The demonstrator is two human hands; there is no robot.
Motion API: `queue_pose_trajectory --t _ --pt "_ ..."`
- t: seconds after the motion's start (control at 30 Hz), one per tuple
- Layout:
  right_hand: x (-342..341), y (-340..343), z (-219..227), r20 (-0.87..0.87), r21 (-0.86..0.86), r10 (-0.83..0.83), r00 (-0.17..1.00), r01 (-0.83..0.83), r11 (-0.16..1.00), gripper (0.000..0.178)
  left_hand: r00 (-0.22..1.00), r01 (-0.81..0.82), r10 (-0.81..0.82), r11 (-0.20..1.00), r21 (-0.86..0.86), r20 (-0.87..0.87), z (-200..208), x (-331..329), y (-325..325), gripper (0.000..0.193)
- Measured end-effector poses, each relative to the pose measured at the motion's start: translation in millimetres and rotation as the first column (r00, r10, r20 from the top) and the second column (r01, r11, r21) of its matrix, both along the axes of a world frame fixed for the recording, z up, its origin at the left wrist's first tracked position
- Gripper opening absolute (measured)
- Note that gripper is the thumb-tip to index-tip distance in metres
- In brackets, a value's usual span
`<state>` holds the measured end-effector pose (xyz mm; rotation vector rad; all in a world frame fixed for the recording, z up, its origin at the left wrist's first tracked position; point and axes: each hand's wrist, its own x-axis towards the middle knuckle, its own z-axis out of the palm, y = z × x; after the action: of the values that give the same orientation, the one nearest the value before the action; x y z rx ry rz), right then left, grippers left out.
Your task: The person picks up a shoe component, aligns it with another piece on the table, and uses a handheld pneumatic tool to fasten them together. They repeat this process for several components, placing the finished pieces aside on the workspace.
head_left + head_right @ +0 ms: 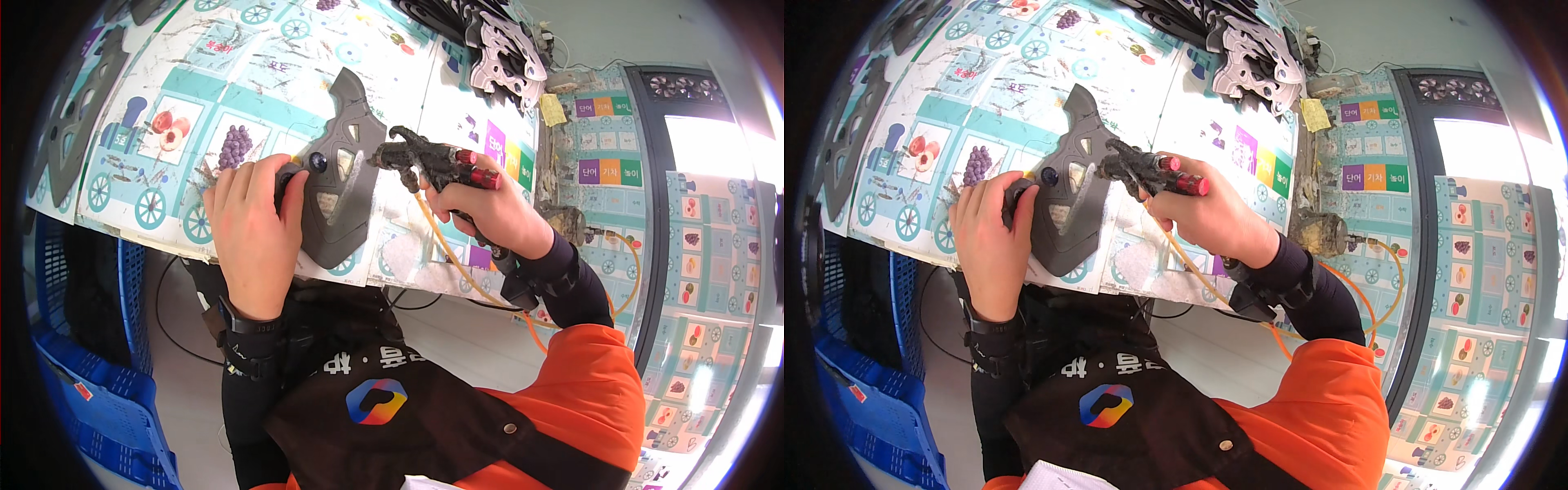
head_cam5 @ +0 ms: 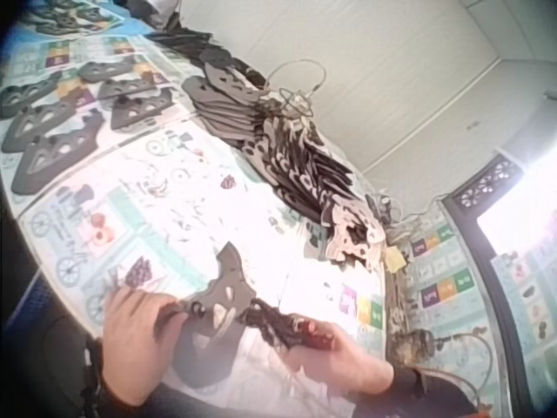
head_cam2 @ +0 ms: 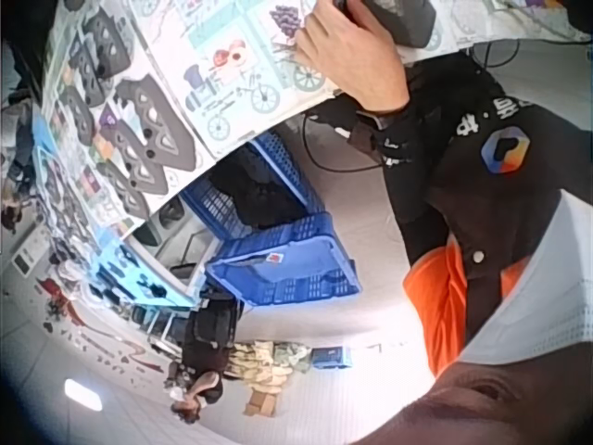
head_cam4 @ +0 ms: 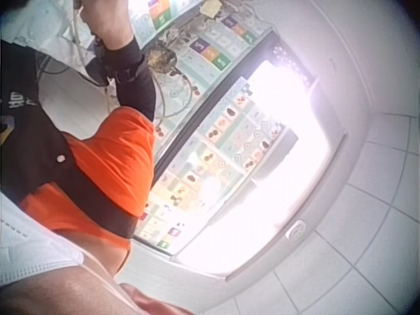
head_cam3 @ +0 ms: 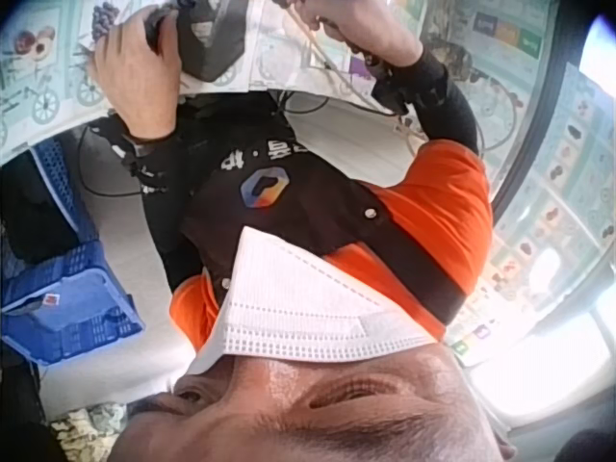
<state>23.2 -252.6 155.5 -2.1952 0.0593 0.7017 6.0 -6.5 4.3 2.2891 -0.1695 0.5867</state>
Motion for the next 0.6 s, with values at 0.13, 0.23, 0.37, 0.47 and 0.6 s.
queue_pose_trajectory --t 0.13,0.23,0.37,0.47,0.6 --pt "3 -9 -5 0.127 -0.027 0.152 0.980 -0.150 0.988 0.015 1.000 0.000 0.000 1.000 -0.004 0.001 -1 0 1 0.023" --pt "6 -13 -8 0.188 -0.054 0.235 0.954 -0.229 0.972 0.016 1.000 0.002 -0.002 1.000 -0.001 -0.002 -1 0 1 0.024" --pt "12 -24 -17 0.421 -0.303 0.574 0.702 -0.487 0.819 0.011 1.000 0.005 -0.005 1.000 -0.002 -0.001 0 1 0 0.024" --pt "15 -25 -18 0.435 -0.254 0.536 0.724 -0.472 0.844 0.010 1.000 0.005 -0.005 1.000 0.004 -0.003 0 1 1 0.024" --pt "15 -23 -17 0.392 -0.244 0.502 0.771 -0.440 0.864 0.008 1.000 0.006 -0.007 1.000 -0.008 -0.017 1 0 2 0.023"
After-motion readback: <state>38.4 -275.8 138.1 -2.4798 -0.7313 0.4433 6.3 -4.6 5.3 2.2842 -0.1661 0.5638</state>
